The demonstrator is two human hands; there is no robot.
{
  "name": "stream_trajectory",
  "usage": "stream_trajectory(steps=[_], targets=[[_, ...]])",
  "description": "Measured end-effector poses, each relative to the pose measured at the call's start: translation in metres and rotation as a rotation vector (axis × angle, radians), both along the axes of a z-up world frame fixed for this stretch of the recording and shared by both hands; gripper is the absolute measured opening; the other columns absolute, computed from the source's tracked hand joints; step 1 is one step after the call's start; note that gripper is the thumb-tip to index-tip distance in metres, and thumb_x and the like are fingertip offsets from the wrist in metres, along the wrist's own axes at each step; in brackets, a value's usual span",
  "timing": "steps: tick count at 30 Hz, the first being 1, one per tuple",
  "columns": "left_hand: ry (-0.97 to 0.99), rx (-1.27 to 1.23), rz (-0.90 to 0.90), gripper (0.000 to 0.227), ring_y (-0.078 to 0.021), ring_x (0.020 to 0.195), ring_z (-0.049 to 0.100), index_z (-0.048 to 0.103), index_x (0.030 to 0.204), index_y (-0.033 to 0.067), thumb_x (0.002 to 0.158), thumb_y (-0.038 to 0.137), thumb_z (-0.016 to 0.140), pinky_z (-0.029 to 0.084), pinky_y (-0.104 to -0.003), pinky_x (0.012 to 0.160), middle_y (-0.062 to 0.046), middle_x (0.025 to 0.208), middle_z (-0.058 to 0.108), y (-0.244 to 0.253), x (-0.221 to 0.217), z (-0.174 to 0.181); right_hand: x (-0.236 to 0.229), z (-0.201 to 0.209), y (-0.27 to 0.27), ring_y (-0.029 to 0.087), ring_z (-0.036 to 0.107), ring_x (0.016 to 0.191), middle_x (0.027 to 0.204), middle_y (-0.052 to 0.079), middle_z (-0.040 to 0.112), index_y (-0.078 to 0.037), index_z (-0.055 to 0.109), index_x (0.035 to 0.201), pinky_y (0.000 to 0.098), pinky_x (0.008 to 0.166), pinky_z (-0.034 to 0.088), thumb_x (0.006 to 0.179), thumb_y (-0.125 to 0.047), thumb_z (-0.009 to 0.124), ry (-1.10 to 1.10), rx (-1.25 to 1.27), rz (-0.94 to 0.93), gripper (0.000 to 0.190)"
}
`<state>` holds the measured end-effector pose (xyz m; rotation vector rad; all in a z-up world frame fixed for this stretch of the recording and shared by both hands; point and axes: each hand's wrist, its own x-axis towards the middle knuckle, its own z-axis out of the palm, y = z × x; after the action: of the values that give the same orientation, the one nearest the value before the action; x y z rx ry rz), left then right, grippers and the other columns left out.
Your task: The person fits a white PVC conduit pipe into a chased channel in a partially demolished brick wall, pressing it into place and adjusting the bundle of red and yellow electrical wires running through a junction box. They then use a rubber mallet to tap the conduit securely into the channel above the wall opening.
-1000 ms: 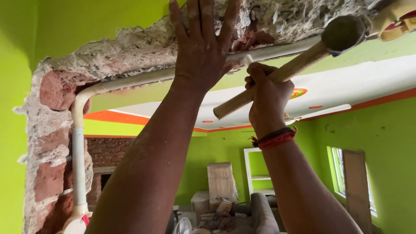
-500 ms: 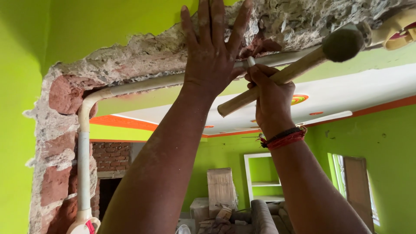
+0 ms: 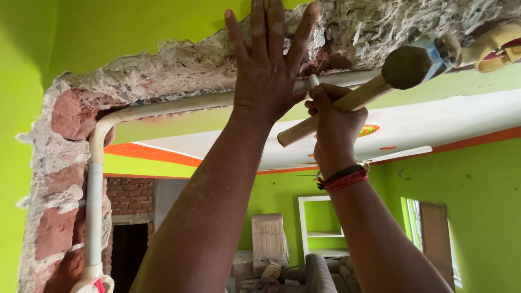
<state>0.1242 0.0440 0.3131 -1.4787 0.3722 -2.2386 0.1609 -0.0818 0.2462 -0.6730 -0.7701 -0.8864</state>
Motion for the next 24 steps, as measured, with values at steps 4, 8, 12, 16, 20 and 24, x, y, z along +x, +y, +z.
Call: stream_trajectory(steps=[4,8,12,16,20,24], targets=[[-0.036,-0.005,-0.012,0.125,-0.0495,0.158,0.008,-0.012,0.165,0.0209,0.094,0.080,0.071,0.007,-0.083,0.125,-0.030,0.167,0.010,-0.003,0.001,-0.001,0.000,-0.002,0.005,0.016,0.070,0.069,0.086,0.009,0.074,0.003,0.071,0.102,0.0267,0.063,0.058,0.088,0.001,0.077,-0.004,0.105,0.003,0.016],[-0.017,-0.028,0.009,0.138,-0.0507,0.158,0.009,-0.011,0.164,0.0199,0.079,0.082,0.078,0.009,-0.081,0.124,-0.030,0.169,0.009,-0.004,-0.001,-0.004,0.008,-0.014,0.004,0.015,0.070,0.071,0.089,0.009,0.073,0.002,0.070,0.106,0.0266,0.066,0.059,0.088,0.002,0.076,-0.042,0.148,0.003,0.019],[-0.006,-0.026,0.000,0.144,-0.0516,0.158,0.010,-0.012,0.166,0.0196,0.074,0.082,0.080,0.010,-0.080,0.125,-0.031,0.169,0.008,-0.008,-0.001,-0.002,0.007,-0.019,0.002,0.015,0.071,0.071,0.089,0.009,0.073,0.002,0.070,0.106,0.0275,0.069,0.061,0.089,0.002,0.075,-0.043,0.183,-0.011,0.018],[0.007,-0.058,0.057,0.148,-0.0538,0.159,0.011,-0.011,0.168,0.0175,0.071,0.082,0.081,0.011,-0.081,0.126,-0.033,0.171,0.009,-0.006,0.000,-0.003,0.011,-0.023,0.001,0.015,0.071,0.072,0.089,0.008,0.073,0.002,0.070,0.106,0.0288,0.071,0.061,0.090,0.002,0.075,-0.062,0.205,-0.038,0.017],[0.013,-0.056,0.076,0.148,-0.0547,0.159,0.013,-0.009,0.168,0.0152,0.071,0.081,0.081,0.012,-0.081,0.126,-0.035,0.170,0.011,-0.007,-0.001,-0.003,0.002,-0.021,-0.003,0.015,0.071,0.073,0.088,0.008,0.073,0.002,0.071,0.104,0.0293,0.073,0.063,0.090,0.002,0.075,-0.063,0.176,-0.041,0.014],[0.002,-0.039,0.073,0.148,-0.0535,0.157,0.014,-0.009,0.166,0.0135,0.072,0.081,0.083,0.012,-0.081,0.127,-0.034,0.168,0.011,-0.005,0.000,-0.005,0.001,-0.017,-0.003,0.016,0.072,0.072,0.087,0.009,0.074,0.001,0.071,0.102,0.0293,0.071,0.062,0.089,0.003,0.075,-0.039,0.159,0.002,0.014]])
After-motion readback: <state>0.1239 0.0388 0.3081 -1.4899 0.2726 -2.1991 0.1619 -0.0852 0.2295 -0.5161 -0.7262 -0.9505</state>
